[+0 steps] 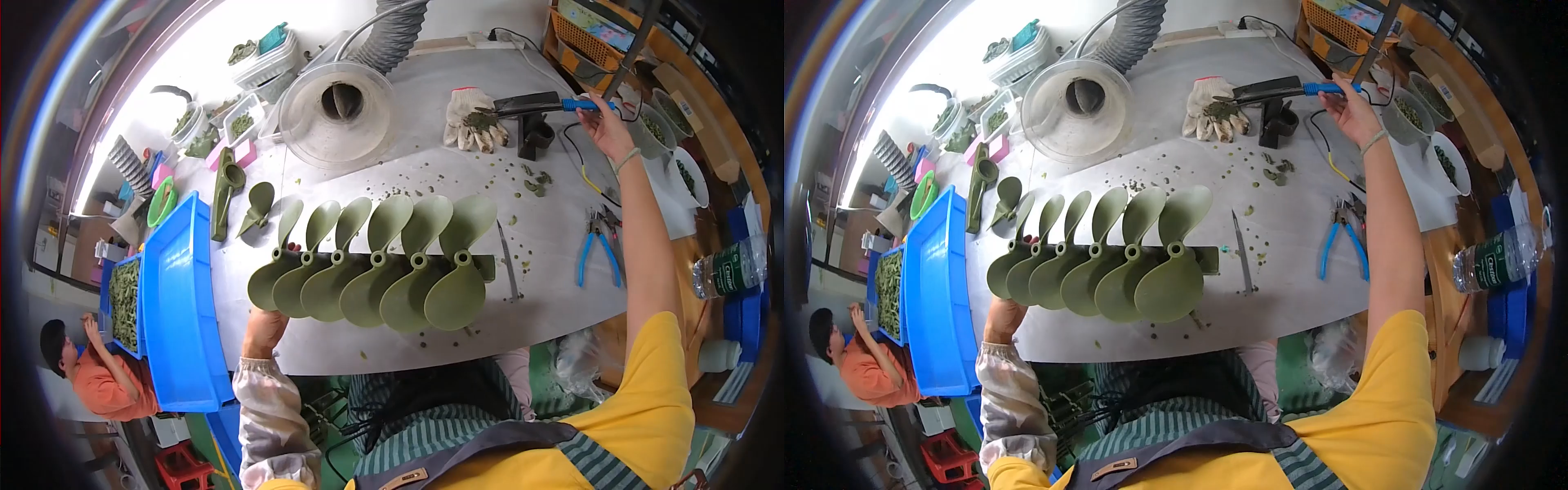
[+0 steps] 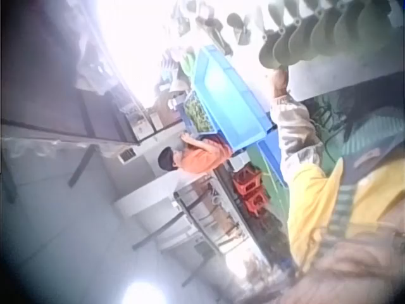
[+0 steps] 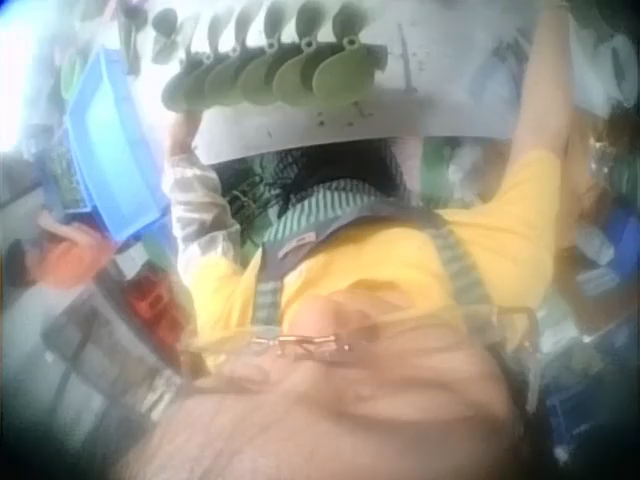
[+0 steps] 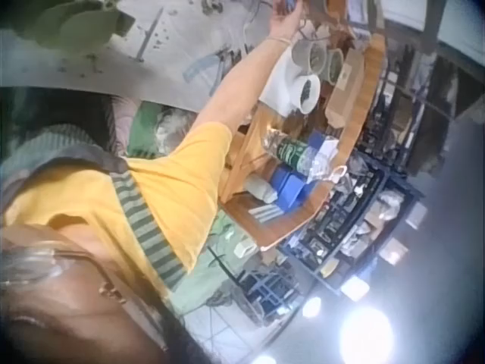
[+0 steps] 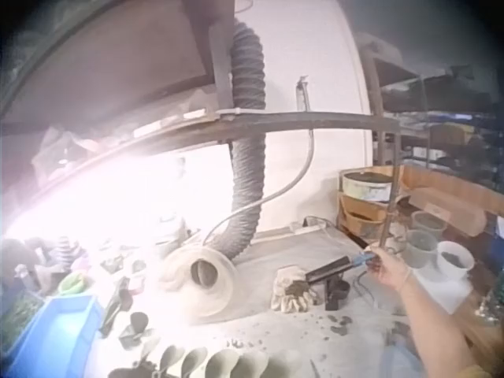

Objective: The person joins plastic propeller blades onto stems using a soldering iron, stacks the assembled propeller sets, and arranges them in rows on the floor.

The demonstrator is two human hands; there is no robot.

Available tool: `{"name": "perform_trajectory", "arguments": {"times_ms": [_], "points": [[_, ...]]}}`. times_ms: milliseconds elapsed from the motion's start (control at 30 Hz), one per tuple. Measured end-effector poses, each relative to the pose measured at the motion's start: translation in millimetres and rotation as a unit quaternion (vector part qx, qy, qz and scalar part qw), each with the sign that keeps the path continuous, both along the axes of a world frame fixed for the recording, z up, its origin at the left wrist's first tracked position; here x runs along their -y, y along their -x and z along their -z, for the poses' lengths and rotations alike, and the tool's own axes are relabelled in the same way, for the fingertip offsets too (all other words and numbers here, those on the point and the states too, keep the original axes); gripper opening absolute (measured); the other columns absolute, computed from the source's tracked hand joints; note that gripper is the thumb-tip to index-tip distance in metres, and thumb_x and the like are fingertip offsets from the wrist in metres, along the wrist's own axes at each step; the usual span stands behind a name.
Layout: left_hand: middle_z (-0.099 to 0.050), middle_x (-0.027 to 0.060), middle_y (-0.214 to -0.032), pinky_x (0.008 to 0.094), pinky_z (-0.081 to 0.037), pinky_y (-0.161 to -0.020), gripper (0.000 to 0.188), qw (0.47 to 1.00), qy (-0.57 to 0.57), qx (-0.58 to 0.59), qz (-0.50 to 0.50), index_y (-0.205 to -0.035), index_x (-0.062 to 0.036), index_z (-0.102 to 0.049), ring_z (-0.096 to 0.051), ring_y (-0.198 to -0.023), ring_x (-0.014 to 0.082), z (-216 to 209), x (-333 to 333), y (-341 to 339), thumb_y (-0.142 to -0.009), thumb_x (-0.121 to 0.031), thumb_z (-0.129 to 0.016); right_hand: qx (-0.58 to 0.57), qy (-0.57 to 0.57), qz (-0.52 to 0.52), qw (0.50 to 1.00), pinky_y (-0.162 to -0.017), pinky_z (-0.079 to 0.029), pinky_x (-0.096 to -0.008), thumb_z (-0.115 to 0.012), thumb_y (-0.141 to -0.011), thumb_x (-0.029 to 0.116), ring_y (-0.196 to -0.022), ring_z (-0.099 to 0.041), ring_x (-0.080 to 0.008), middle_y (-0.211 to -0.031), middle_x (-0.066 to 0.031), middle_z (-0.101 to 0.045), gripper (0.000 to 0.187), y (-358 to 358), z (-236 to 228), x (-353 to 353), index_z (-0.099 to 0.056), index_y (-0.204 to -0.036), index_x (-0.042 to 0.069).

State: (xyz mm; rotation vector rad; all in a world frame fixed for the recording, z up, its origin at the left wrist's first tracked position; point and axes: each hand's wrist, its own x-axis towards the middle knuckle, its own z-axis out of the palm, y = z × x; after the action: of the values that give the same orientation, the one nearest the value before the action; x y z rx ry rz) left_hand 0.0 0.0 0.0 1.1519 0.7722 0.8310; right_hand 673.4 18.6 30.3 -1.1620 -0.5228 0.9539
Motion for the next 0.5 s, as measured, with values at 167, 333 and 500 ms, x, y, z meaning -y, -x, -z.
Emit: {"name": "perform_trajectory", "arguments": {"times_ms": [167,333,500], "points": [[-0.062,0.0073,-0.111,0.0266,-0.046,-0.087,0.030,0.939,-0.179,-0.283,-0.072,-0.117,-0.0014,-0.057,-0.057,-0.099,0.0125,-21,20,-8,-0.087,-0.005,-0.057,0.005,0.037,0.022,0.999,-0.065,-0.053,-0.0217,-0.069,-0.083,0.037,-0.071,-0.061,-0.0107,-0.089,-0.0064,-0.065,0.038,24,-5,27,-0.061,-0.097,0.002],[-0.065,0.0065,-0.100,0.0266,-0.047,-0.081,0.025,0.949,-0.192,-0.217,-0.127,-0.106,0.0018,-0.060,-0.059,-0.089,0.0118,-23,76,-26,-0.082,-0.002,-0.060,0.083,0.037,-0.049,0.995,-0.065,-0.051,-0.0218,-0.057,-0.092,0.030,-0.072,-0.059,-0.0083,-0.088,-0.0013,-0.063,0.030,76,-17,112,-0.062,-0.106,0.004],[-0.064,0.0077,-0.083,0.0289,-0.048,-0.071,0.017,0.930,-0.208,-0.236,-0.191,-0.096,0.0066,-0.061,-0.060,-0.076,0.0161,-9,94,-37,-0.081,-0.001,-0.060,0.142,0.051,-0.146,0.978,-0.063,-0.050,-0.0213,-0.056,-0.093,0.027,-0.073,-0.060,-0.0079,-0.089,-0.0025,-0.063,0.026,168,-32,191,-0.064,-0.103,0.004]]}}
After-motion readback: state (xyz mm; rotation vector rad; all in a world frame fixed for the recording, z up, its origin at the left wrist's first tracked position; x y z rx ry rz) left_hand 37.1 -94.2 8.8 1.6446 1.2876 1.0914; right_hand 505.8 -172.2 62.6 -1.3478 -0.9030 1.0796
